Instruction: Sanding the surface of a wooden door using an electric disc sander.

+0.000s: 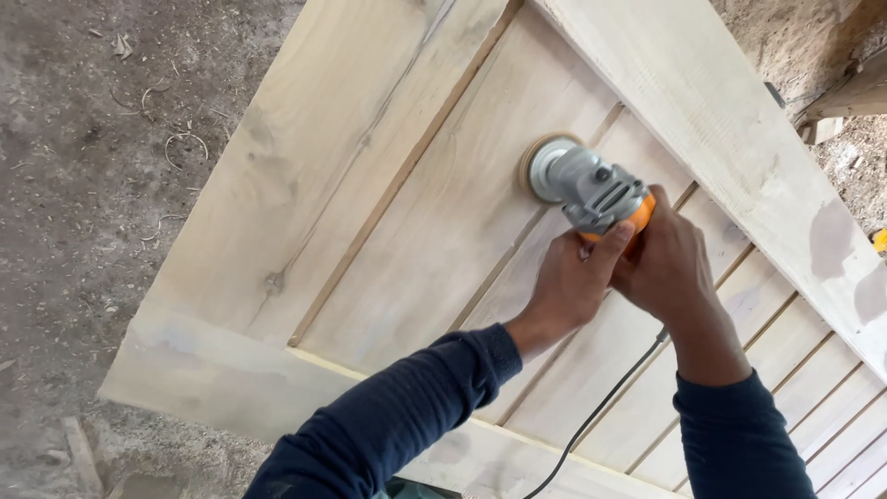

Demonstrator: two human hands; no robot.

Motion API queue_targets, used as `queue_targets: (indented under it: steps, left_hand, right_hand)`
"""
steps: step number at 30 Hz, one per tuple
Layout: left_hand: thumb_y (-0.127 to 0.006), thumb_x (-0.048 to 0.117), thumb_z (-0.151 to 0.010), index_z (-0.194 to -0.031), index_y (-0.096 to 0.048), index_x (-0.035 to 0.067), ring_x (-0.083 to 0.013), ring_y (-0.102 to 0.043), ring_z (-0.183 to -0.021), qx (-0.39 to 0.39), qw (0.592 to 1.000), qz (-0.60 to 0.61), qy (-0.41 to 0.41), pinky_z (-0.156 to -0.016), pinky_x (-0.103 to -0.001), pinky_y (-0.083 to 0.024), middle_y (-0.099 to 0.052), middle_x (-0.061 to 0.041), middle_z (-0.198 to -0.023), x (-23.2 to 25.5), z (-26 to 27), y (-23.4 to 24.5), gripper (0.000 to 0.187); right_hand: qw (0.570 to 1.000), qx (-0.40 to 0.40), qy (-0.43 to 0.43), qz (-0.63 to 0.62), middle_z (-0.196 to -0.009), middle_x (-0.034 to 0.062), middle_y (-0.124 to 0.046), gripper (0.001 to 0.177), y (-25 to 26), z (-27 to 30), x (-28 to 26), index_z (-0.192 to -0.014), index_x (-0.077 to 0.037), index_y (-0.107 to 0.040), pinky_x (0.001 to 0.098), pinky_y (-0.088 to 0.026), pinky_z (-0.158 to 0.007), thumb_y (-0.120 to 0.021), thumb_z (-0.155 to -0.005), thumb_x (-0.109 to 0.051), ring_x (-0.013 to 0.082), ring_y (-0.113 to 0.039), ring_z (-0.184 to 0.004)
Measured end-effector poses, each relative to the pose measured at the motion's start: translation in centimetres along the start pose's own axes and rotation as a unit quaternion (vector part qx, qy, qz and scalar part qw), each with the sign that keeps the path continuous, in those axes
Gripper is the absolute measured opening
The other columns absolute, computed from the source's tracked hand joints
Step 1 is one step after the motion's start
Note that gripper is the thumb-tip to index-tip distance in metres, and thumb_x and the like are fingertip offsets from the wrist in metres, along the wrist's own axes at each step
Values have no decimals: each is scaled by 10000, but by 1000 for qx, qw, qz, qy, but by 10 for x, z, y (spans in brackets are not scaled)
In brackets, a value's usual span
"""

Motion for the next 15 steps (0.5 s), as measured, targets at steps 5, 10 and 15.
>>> queue_targets:
  steps: [5, 10, 15]
  left_hand:
    - [-529, 593, -980, -868, -692, 3, -106, -620, -616, -8, 998, -50, -22, -533, -305, -485, -643, -37, -653, 28, -43, 0, 622]
    - [-522, 633, -961, -737, -672, 21, -131, -601, -527, 4, 998, -62, -19, -481, -320, -479, -607, -38, -575, 45, -49, 13, 669]
    - [-546, 590, -1011, -766, -664, -19, -112, -578, -556, 21, 999, -17, -19, -513, -296, -470, -591, -40, -600, 23, -8, 33, 667]
  right_hand:
    - [999, 31, -26, 5, -869, 222, -706, 557, 19, -35, 0, -1146, -5, -547, 484, -552, -696, -857, -773, -279, 424, -717, -806]
    - [999, 42, -27, -14, -880, 230, -714, 564, 24, -52, -18, -1152, -5, -538, 496, -559, -733, -860, -817, -325, 437, -719, -833]
    - [999, -1, 20, -25, -822, 203, -717, 566, 3, -30, -41, -1102, -12, -525, 473, -580, -709, -852, -694, -229, 405, -738, -802]
Point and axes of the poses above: each hand's wrist, its own z-axis away from the middle knuckle, its own y-axis out of the back of the hand, x = y × z, the point moved 5 cm from there along -z, towards the middle knuckle
